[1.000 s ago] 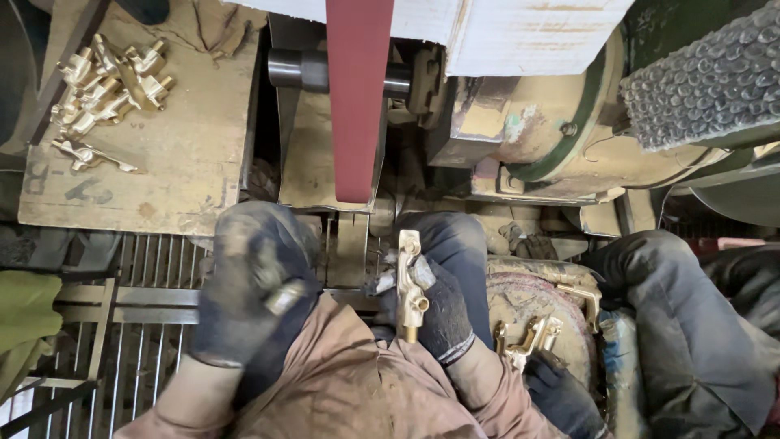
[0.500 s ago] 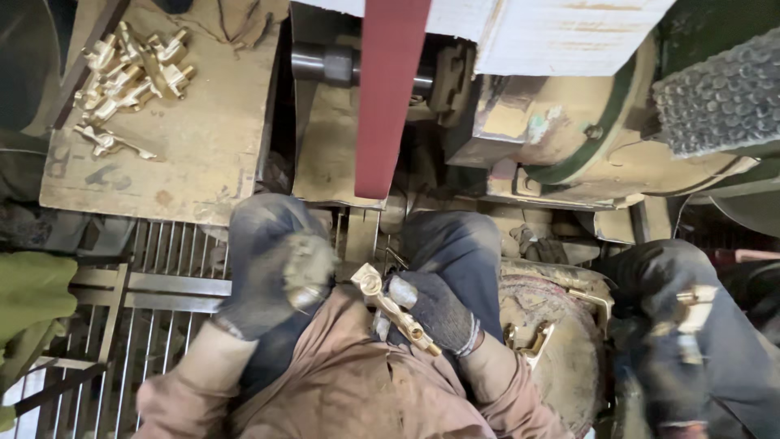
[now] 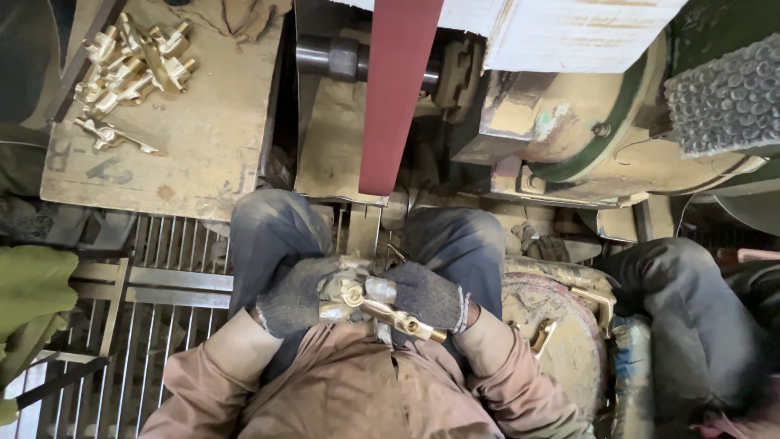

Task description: The person sits on the floor and uses a belt sander to smooth small brass-colored metal parts. They hold each part with gloved hands, press it against the moving belt, rotate it to sand multiple edges, and place finished pieces on a nearby wooden board.

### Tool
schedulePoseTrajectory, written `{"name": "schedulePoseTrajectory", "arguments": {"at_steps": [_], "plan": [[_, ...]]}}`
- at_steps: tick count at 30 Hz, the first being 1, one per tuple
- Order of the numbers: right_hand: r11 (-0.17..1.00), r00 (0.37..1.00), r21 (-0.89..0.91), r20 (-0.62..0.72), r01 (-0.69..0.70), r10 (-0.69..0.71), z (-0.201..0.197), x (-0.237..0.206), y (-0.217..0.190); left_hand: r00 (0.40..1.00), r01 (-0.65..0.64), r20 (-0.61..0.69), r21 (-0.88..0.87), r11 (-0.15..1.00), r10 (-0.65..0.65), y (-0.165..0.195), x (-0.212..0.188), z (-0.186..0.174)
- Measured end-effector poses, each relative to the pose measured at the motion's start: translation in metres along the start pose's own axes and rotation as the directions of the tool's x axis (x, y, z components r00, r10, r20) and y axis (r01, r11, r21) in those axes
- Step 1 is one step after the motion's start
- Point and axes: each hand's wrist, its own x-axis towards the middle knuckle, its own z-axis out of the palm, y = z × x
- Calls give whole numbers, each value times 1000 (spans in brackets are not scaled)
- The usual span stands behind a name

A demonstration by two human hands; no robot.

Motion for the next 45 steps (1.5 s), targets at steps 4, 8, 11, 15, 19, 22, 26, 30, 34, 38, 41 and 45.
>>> {"name": "schedulePoseTrajectory", "arguments": {"at_steps": [4,8,11,15,19,22,26,30,34,38,41,45], "plan": [[923,948,237,-24,-303,317,-7,-10,-20,988,125,-58,-257,958,-145,-6,-6,-4],[836,968,531,-103,-140,227,-19,-34,-42,910,180,-142,-712,679,-390,-9,-3,-7],[975,928,131,-307,-180,212,-15,-38,-40,956,-12,-286,-246,969,-61,-6,1,-5],[977,876,87,-432,-197,215,-13,-27,-21,952,-2,-295,-278,961,-83,2,10,-7],[982,891,136,-418,-131,177,-35,-5,0,947,26,-290,-362,932,-139,1,29,-25],[978,892,-134,-444,-159,84,-55,16,14,942,-33,-324,163,986,86,-12,48,-40],[970,893,196,-396,-146,214,-64,32,28,939,31,-340,219,975,46,-39,66,-52],[965,872,203,-427,-167,241,-65,37,39,921,86,-386,63,994,-55,-62,72,-53],[941,846,291,-445,-172,292,-70,43,49,910,121,-407,81,989,-78,-71,80,-56],[962,819,191,-509,-193,265,-71,48,54,900,184,-397,-20,983,-177,-74,88,-59],[945,799,253,-514,-205,311,-70,52,53,882,207,-364,-268,941,-298,-76,95,-60],[895,785,396,-479,-206,393,-71,60,50,876,180,-354,-388,904,-327,-74,106,-61]]}}
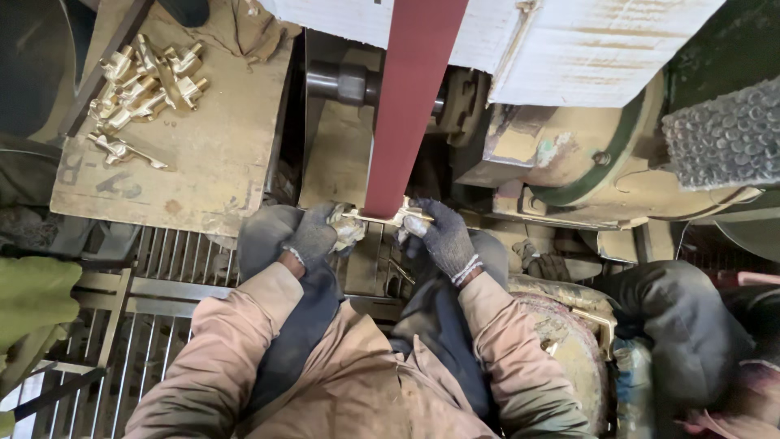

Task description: The person sits on the floor and uses a belt sander to smooth small brass-colored metal parts. They hold each part with gloved hands, press it against the moving belt, rotate it to sand multiple edges, and place finished pieces on a nearby wooden board.

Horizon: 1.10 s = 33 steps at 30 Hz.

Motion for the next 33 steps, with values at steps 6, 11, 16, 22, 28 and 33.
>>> {"name": "schedulePoseTrajectory", "arguments": {"at_steps": [6,11,16,22,28,33], "plan": [[997,994,30,-84,-71,74,9,12,-8,991,128,-30,-136,982,-134,13,9,2],[967,953,1,-169,-255,252,15,25,-17,974,221,3,-198,955,-225,21,18,2],[951,930,51,-199,-304,308,15,22,-18,963,265,26,-252,931,-267,20,10,5],[975,978,-102,-51,197,-203,8,-7,-3,997,71,39,-152,986,-66,8,-4,3],[994,998,112,-56,-12,18,3,18,5,983,181,4,-189,965,-184,-4,17,-6],[927,942,254,-121,-277,314,-2,41,5,965,251,-23,-212,945,-262,-3,26,-4]]}}
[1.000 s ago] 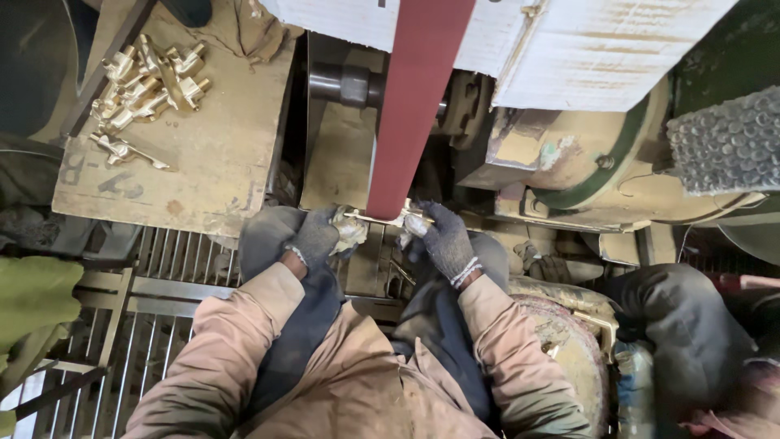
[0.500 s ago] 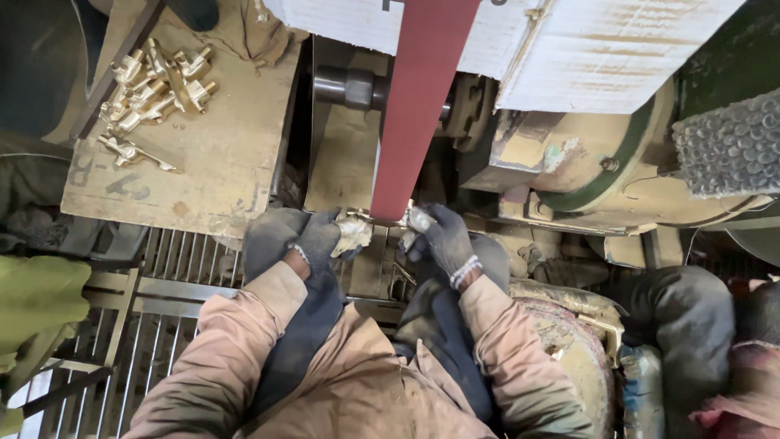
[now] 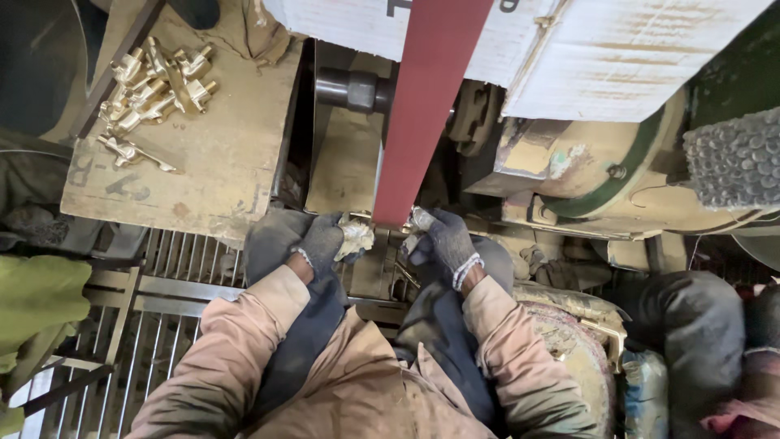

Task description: The person sits on the floor and uses a belt sander to smooth small brass-colored metal parts. They hold each part with gloved hands, press it against the moving belt, rotate it to sand multiple edges, and place finished pieces on a nearby wooden board.

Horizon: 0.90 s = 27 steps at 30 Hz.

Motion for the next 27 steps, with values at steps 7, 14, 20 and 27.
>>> {"name": "schedulePoseTrajectory", "arguments": {"at_steps": [7,14,20,27], "plan": [[950,940,-7,149,313,-308,-10,-21,17,994,-107,30,61,992,106,-4,-22,5],[977,969,-11,133,214,-211,-15,-11,9,984,-168,74,53,984,164,-3,-12,12],[989,997,147,75,5,-16,-18,2,-3,989,-136,60,-26,990,137,-5,3,21],[978,989,161,92,-133,119,-22,-1,-4,993,-105,51,56,993,102,-7,-4,24]]}}
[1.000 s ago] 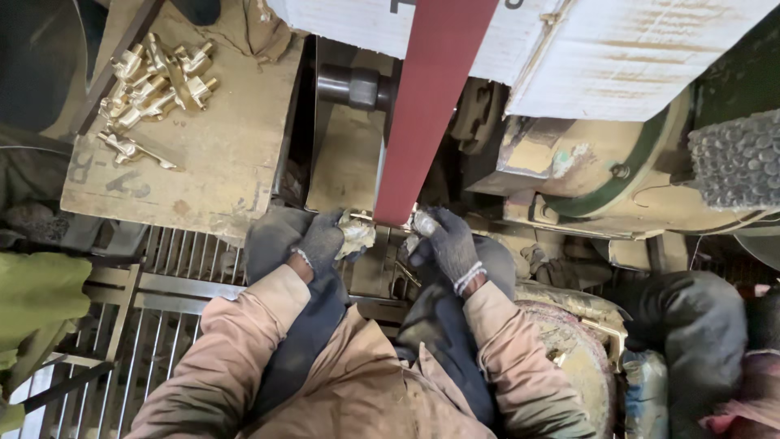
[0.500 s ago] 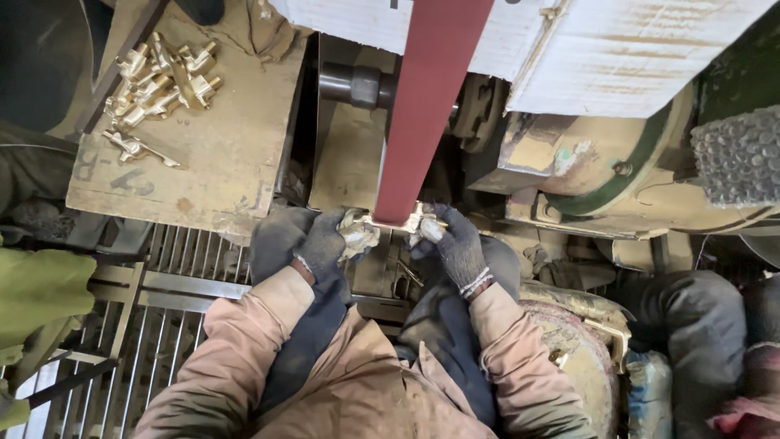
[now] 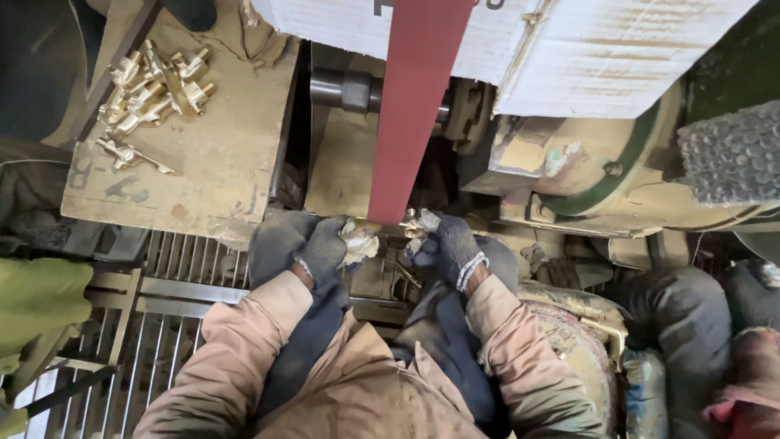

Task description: The person sits on the floor and uses a belt sander to smooth small brass-colored metal parts. They hold each part with gloved hands, press it against the moving belt, rotate it to sand multiple edges, and place finished pieces on a nearby wooden board.

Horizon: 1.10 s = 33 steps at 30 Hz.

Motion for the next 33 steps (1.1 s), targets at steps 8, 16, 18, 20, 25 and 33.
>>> {"name": "schedulePoseTrajectory", "arguments": {"at_steps": [8,16,18,20,25,33], "plan": [[973,980,-116,23,201,-199,2,-59,27,993,91,74,-43,995,-88,4,-46,-1],[777,866,-393,128,491,-483,8,-152,60,967,-44,254,115,992,14,8,-112,3],[655,818,-534,130,534,-560,6,-161,58,957,-119,281,133,984,77,9,-117,9],[552,778,-624,150,553,-611,3,-165,55,957,-123,279,124,985,85,11,-117,14],[443,712,-687,155,576,-685,-7,-141,44,972,-98,231,192,976,52,16,-100,16],[848,887,-262,104,462,-451,-18,-76,40,984,90,157,-26,996,-85,0,-24,7]]}}
